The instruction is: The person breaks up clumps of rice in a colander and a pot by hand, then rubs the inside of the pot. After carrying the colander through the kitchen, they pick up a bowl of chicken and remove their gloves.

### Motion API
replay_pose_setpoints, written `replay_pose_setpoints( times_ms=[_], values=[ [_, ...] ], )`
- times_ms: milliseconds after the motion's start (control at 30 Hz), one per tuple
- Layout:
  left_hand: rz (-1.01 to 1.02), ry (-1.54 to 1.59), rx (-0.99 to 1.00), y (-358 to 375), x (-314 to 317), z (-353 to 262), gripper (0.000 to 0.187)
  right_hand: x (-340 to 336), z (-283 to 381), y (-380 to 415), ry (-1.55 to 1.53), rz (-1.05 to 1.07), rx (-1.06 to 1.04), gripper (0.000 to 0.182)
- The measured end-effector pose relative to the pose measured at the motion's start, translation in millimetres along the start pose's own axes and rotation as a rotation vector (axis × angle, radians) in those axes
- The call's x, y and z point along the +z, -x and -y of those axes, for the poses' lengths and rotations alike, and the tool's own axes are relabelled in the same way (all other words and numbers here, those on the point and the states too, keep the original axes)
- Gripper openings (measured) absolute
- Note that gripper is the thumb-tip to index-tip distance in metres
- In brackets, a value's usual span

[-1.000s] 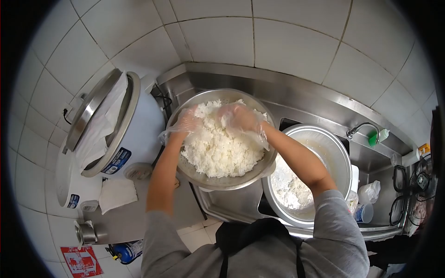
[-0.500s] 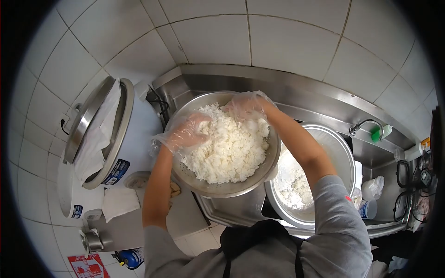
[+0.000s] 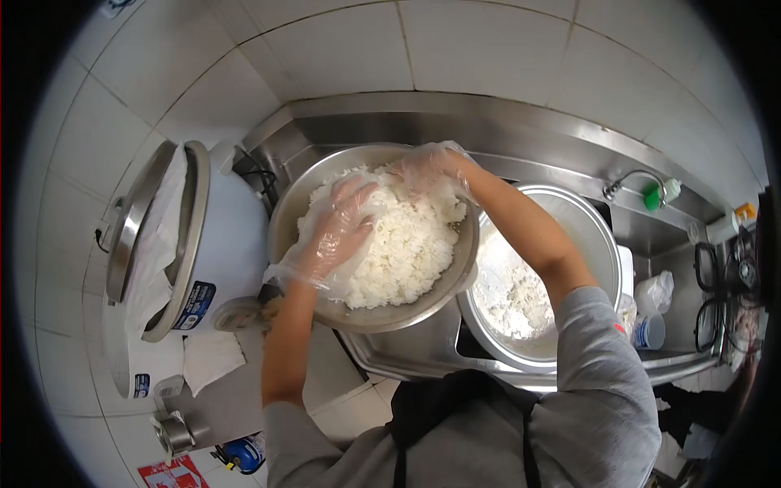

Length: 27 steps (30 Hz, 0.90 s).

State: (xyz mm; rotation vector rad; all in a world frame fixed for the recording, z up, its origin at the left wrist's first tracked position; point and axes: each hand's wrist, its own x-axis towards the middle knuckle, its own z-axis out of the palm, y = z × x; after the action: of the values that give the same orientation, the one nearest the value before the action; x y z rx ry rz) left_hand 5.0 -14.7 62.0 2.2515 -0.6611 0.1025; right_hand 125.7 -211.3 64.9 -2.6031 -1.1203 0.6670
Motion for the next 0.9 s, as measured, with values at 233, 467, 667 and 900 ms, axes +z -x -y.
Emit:
replay_pose_setpoints(
  times_ms=[233, 467, 667, 900],
  values=[
    [0.049, -0.204, 0.013, -27, 18, -26, 0.049, 28, 9, 56, -0.501, 0.069, 0.302, 0.071],
    [0.059, -0.136, 0.009, -20, 13, -45, 0.047, 76, -6, 36, 0.251, -0.423, 0.325, 0.072],
    [-0.099, -0.137, 0.053, -20, 15, -49, 0.046, 2, 44, 100, -0.415, -0.340, -0.199, 0.062],
    [0.063, -0.340, 0.298, -12, 61, -20, 0.031, 35, -30, 162, -0.554, -0.412, 0.210, 0.028]
  ],
)
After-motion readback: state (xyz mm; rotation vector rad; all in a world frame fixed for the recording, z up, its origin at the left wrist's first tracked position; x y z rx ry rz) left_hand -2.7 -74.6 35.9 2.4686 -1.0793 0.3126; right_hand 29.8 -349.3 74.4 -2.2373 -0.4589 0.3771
